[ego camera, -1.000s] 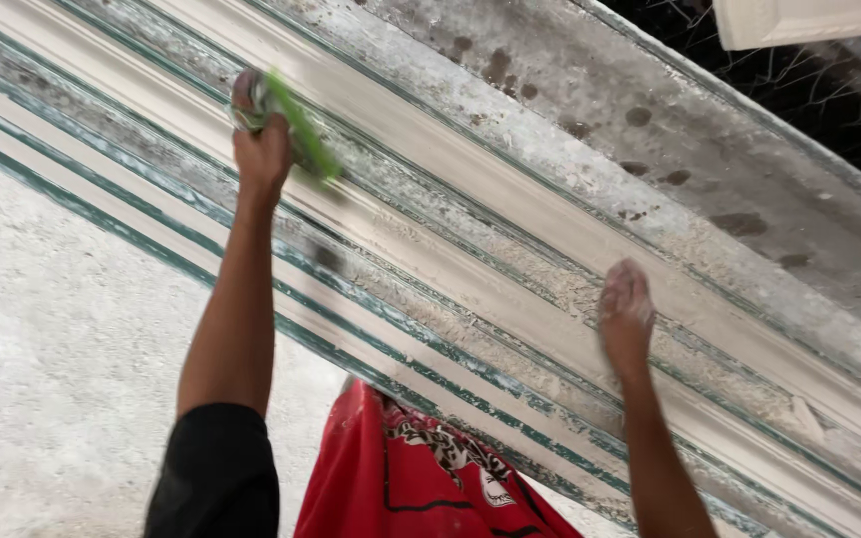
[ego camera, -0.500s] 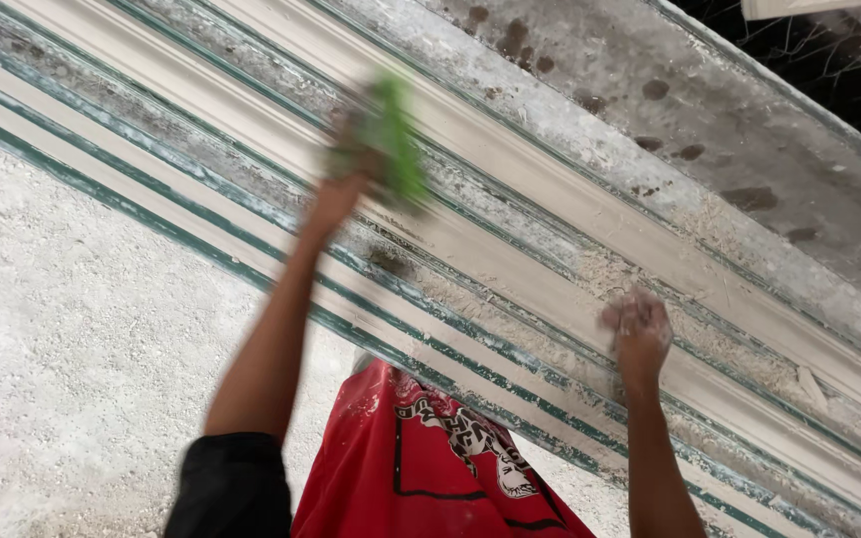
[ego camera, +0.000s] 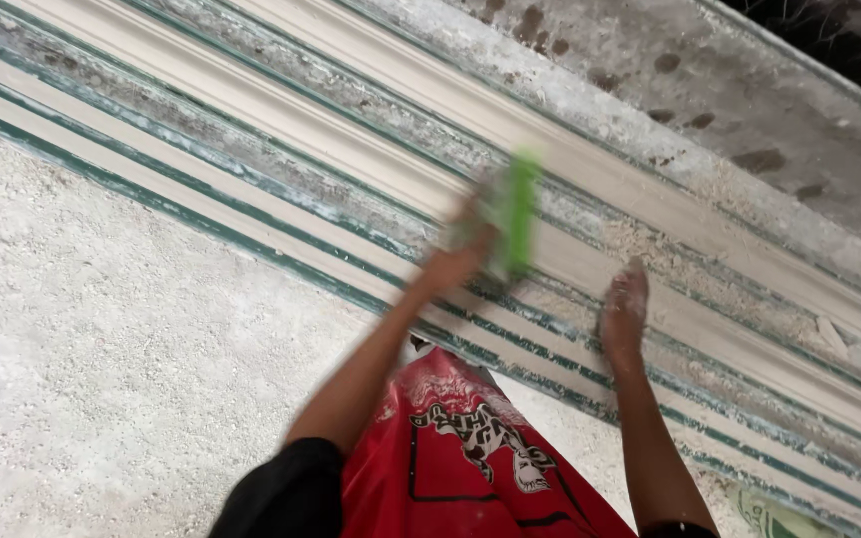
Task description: The person scrapes dried plaster residue from long cornice mold strips with a knife, brushing the grooves clean with a green brush, then lifts and stacks the cleaned mold pieces on the work table.
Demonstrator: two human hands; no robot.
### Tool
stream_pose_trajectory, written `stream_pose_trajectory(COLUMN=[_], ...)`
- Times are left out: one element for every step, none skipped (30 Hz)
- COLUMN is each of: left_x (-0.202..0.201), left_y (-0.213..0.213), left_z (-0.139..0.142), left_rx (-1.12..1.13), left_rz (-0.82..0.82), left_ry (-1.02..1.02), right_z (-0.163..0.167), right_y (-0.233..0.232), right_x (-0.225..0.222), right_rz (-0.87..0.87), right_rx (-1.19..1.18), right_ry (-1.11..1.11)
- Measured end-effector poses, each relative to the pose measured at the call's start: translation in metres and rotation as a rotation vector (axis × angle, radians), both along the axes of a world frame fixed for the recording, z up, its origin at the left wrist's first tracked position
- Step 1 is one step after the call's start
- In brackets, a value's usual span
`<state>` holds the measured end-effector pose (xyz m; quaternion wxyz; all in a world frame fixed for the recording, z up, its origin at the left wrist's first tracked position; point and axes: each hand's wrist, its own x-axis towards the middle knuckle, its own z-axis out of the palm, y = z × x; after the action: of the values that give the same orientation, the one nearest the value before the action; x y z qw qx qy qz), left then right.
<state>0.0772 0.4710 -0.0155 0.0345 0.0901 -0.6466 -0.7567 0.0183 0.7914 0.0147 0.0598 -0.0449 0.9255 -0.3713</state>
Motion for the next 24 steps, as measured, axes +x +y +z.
stream_pose_trajectory(left_x=[0.013,0.026,0.042,0.054,0.067,0.074,0.08,0.08,0.076,0.071,0.063,0.055,0.048,0.044,0.044,0.046,0.054,0.064,0.079,0.095,0.111,0.127,0.139,0.15], left_y=[-0.059,-0.115,-0.164,-0.196,-0.209,-0.202,-0.176,-0.131,-0.075,-0.013,0.046,0.097,0.131,0.147,0.14,0.116,0.071,0.013,-0.051,-0.117,-0.177,-0.223,-0.253,-0.261], left_z=[0.009,0.02,0.03,0.039,0.045,0.047,0.045,0.039,0.03,0.019,0.006,-0.005,-0.017,-0.023,-0.024,-0.028,-0.025,-0.02,-0.011,-0.003,0.005,0.012,0.016,0.017], left_rx=[-0.02,-0.033,-0.03,-0.015,-0.163,-0.274,-0.372,-0.446,-0.455,-0.405,-0.319,-0.237,-0.16,-0.106,-0.062,-0.048,-0.162,-0.08,-0.148,-0.288,-0.447,-0.648,-0.914,-1.092], left_rz=[0.098,0.197,0.292,0.409,0.431,0.443,0.378,0.27,0.148,0.029,-0.084,-0.189,-0.29,-0.381,-0.444,-0.47,-0.443,-0.375,-0.191,-0.031,0.119,0.255,0.373,0.427], left_ry=[0.102,0.236,0.383,0.54,0.39,0.232,0.046,-0.076,-0.091,-0.069,-0.049,-0.052,-0.085,-0.152,-0.226,-0.307,-0.41,-0.456,-0.147,0.068,0.175,0.148,-0.02,-0.215], right_z=[0.015,0.025,0.033,0.035,0.031,0.023,0.01,-0.005,-0.02,-0.035,-0.05,-0.062,-0.069,-0.069,-0.07,-0.068,-0.063,-0.06,-0.058,-0.057,-0.058,-0.06,-0.062,-0.063], right_y=[0.004,0.011,0.02,0.028,0.035,0.041,0.046,0.048,0.05,0.051,0.052,0.052,0.054,0.065,0.072,0.083,0.094,0.106,0.118,0.129,0.137,0.142,0.145,0.144], right_x=[0.01,0.025,0.044,0.06,0.073,0.088,0.099,0.106,0.113,0.116,0.12,0.122,0.118,0.122,0.127,0.135,0.145,0.158,0.174,0.19,0.208,0.22,0.237,0.249], right_rz=[-0.038,-0.187,-0.335,-0.48,-0.456,-0.476,-0.433,-0.38,-0.323,-0.231,-0.13,-0.053,-0.222,-0.238,-0.254,-0.301,-0.353,-0.417,-0.5,-0.574,-0.634,-0.702,-0.769,-0.836], right_rx=[-0.097,-0.13,-0.165,-0.201,-0.139,-0.115,-0.057,0.018,0.108,0.231,0.375,0.482,0.21,0.049,-0.05,-0.13,-0.215,-0.299,-0.368,-0.426,-0.499,-0.418,-0.34,-0.263], right_ry=[-0.029,-0.164,-0.293,-0.419,-0.383,-0.389,-0.348,-0.292,-0.233,-0.181,-0.129,-0.084,-0.214,-0.166,-0.143,-0.11,-0.078,-0.05,-0.06,-0.065,-0.058,-0.162,-0.264,-0.364])
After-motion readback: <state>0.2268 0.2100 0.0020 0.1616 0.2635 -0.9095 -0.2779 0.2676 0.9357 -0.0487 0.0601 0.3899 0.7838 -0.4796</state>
